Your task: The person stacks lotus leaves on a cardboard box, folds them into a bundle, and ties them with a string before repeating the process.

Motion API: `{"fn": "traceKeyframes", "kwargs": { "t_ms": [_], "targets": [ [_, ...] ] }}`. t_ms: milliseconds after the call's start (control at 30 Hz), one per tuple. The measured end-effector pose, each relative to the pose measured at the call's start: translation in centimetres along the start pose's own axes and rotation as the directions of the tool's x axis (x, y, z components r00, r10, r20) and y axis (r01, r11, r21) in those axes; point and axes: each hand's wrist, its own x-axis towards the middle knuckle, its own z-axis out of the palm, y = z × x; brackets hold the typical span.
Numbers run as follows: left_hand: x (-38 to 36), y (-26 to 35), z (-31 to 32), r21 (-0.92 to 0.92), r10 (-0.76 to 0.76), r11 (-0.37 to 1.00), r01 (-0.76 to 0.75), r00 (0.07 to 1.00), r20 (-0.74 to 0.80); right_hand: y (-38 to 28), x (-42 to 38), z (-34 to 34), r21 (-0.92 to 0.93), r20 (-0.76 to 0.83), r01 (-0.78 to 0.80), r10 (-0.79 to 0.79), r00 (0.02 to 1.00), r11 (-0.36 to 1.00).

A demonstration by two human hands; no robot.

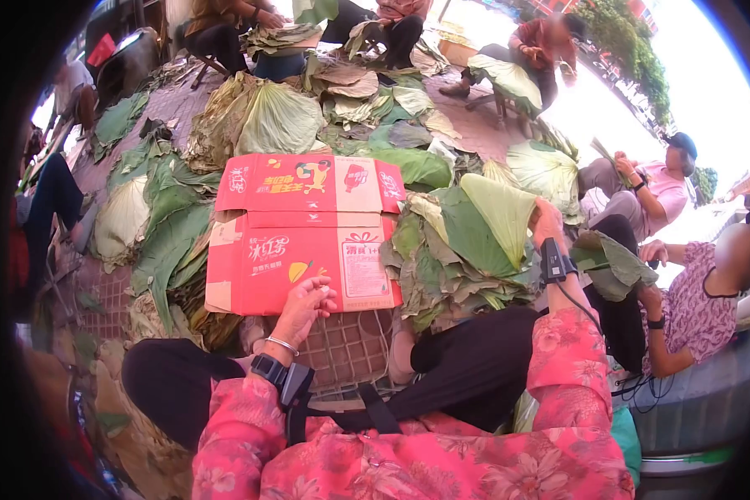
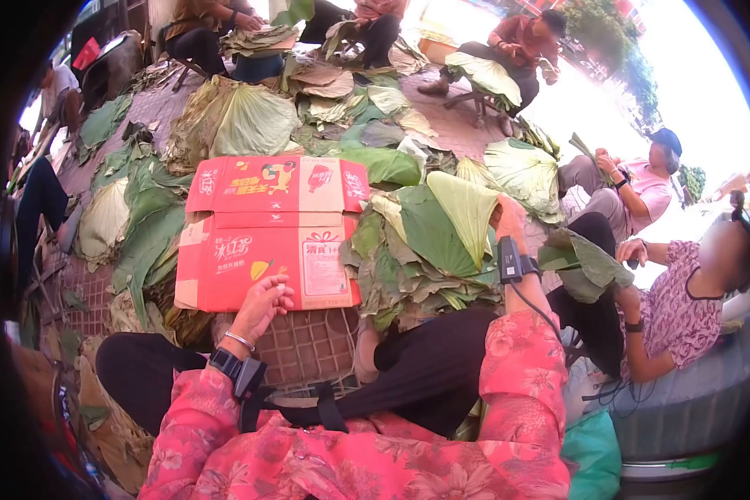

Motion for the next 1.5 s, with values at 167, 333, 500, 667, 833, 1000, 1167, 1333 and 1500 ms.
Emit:
{"fn": "traceKeyframes", "kwargs": {
  "t_ms": [167, 333, 500, 667, 833, 1000, 1167, 1333, 1500],
  "targets": [
    [0.4, 0.8, 0.4, -0.016, 0.028, 0.999, -0.028, 1.0, -0.007, -4.8, 1.1, 1.6, 0.072, 0.043, 0.24, -0.244, 0.969, 0.968],
    [1.2, 1.5, -0.2, -0.188, 0.116, 0.975, -0.115, 0.993, -0.006, -5.9, -5.7, 15.5, -0.2, 0.281, 0.613, -0.554, 0.784, 0.765],
    [1.8, 2.1, -2.0, -0.369, 0.176, 0.913, -0.174, 0.984, -0.028, 6.8, -15.7, 27.8, -0.273, 0.605, 0.501, -0.258, 0.753, 0.821],
    [1.1, 3.4, -4.2, -0.303, 0.223, 0.915, -0.265, 0.96, -0.167, 16.4, -21.6, 30.7, -0.267, 0.782, 0.453, -0.084, 0.618, 0.85],
    [2.3, 3.3, -5.3, -0.133, 0.157, 0.964, -0.229, 0.898, -0.41, 17.2, -18.9, 28.3, -0.298, 0.817, 0.805, -0.3, 0.493, 0.513],
    [2.6, 3.8, -5.5, -0.138, 0.123, 0.967, -0.214, 0.868, -0.481, 16.7, -13.8, 25.2, -0.592, 0.756, 0.802, -0.287, 0.589, 0.085],
    [6.5, 0.7, -9.8, 0.383, 0.537, 0.843, -0.377, 0.593, -0.6, 16.5, -10.8, 24.0, -0.75, 0.577, 0.624, -0.243, 0.78, 0.221],
    [2.1, 6.8, -7.3, 0.07, 0.169, 0.984, -0.162, 0.742, -0.649, 19.4, -8.1, 23.4, -0.705, 0.477, 0.581, -0.333, 0.813, 0.406],
    [1.5, 8.4, -8.7, 0.13, 0.192, 0.981, -0.142, 0.707, -0.681, 19.7, -7.8, 23.3, -0.695, 0.408, 0.502, -0.292, 0.865, 0.515]
  ]
}}
